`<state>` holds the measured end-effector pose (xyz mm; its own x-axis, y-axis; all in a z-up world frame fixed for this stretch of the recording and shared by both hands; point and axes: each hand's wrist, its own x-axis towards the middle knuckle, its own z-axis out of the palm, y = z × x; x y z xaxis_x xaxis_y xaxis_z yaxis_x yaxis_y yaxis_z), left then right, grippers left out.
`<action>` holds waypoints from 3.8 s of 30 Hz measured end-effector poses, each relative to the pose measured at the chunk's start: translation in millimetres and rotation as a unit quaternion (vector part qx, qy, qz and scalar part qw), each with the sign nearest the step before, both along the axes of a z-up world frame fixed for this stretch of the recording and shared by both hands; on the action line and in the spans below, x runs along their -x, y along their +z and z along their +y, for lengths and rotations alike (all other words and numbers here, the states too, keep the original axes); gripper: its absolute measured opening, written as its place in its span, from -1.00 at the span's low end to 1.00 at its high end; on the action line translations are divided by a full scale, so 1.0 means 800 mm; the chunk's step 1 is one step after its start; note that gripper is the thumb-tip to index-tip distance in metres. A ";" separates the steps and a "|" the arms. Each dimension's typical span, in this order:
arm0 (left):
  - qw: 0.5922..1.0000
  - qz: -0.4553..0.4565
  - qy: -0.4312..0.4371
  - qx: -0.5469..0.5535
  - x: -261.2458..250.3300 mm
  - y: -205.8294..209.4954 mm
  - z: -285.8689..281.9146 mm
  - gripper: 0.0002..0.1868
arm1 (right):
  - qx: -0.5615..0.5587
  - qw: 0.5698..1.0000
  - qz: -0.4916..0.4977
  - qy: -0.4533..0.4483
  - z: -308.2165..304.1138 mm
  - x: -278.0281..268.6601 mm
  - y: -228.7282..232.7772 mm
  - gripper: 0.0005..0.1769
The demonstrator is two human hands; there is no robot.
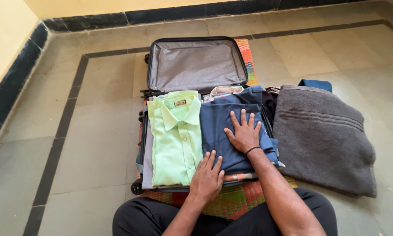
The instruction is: The person sits on a mat and packs a suitcase with folded clothes. They place various shirts and trousers into the suitcase, arranging them neatly by hand.
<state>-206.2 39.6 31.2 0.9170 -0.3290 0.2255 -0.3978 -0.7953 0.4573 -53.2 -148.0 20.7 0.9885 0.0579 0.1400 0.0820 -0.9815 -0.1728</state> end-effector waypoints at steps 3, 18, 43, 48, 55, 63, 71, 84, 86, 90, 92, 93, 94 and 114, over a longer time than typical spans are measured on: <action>0.999 0.024 0.023 0.029 0.008 0.007 -0.001 -0.39 | 0.003 0.999 0.043 0.031 -0.006 0.012 0.000 -0.11; 0.942 -0.067 0.132 0.301 -0.010 0.016 0.001 -0.53 | -0.057 0.972 0.162 0.160 -0.003 0.094 0.057 0.15; 0.327 0.235 0.018 0.915 -0.119 0.007 0.117 -0.04 | -0.847 0.504 0.033 0.162 -0.005 0.046 0.266 -0.35; 0.313 0.287 -0.017 0.905 -0.105 0.027 0.111 -0.04 | -0.877 0.408 0.045 0.249 0.053 0.015 0.324 -0.34; 0.316 0.253 -0.098 0.909 -0.098 0.049 0.164 -0.05 | -0.911 0.345 -0.010 0.225 0.138 0.065 0.243 -0.33; 0.515 0.285 0.063 0.806 -0.100 0.050 0.194 -0.36 | -0.954 0.249 0.101 -0.133 0.191 0.170 0.002 -0.43; 0.697 0.187 0.128 0.680 -0.121 0.006 0.224 -0.41 | -0.899 0.340 0.232 -0.148 0.187 0.211 0.031 -0.42; 0.895 -0.132 0.244 0.350 -0.114 -0.022 0.225 -0.24 | -0.512 0.851 -0.036 0.114 0.123 0.054 0.098 -0.47; 0.901 -0.071 0.268 0.335 -0.110 -0.012 0.225 -0.41 | -0.418 0.895 -0.087 0.127 0.144 0.011 0.104 -0.33; 0.862 0.060 0.344 0.367 -0.111 -0.009 0.229 -0.44 | -0.221 0.967 0.010 0.123 0.209 -0.024 0.085 -0.04; 0.857 0.082 0.365 0.355 -0.113 -0.008 0.230 -0.44 | -0.085 0.991 0.036 0.100 0.245 -0.015 0.066 -0.02; 0.854 0.095 0.374 0.348 -0.114 -0.005 0.231 -0.44 | -0.016 0.995 0.049 0.086 0.255 -0.008 0.058 -0.01; 0.836 0.119 0.372 0.385 -0.115 -0.001 0.232 -0.46 | -0.002 0.996 0.016 0.084 0.260 -0.005 0.052 0.00; 0.962 0.143 0.186 -0.141 -0.080 0.040 0.140 -0.29 | -0.408 0.871 0.110 0.252 0.141 -0.051 0.035 -0.42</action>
<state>-142.3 151.6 62.9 0.9944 0.0218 -0.1039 0.0473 -0.9670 0.2502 -12.6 -34.9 48.8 0.8748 0.4612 0.1484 0.3432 -0.3737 -0.8617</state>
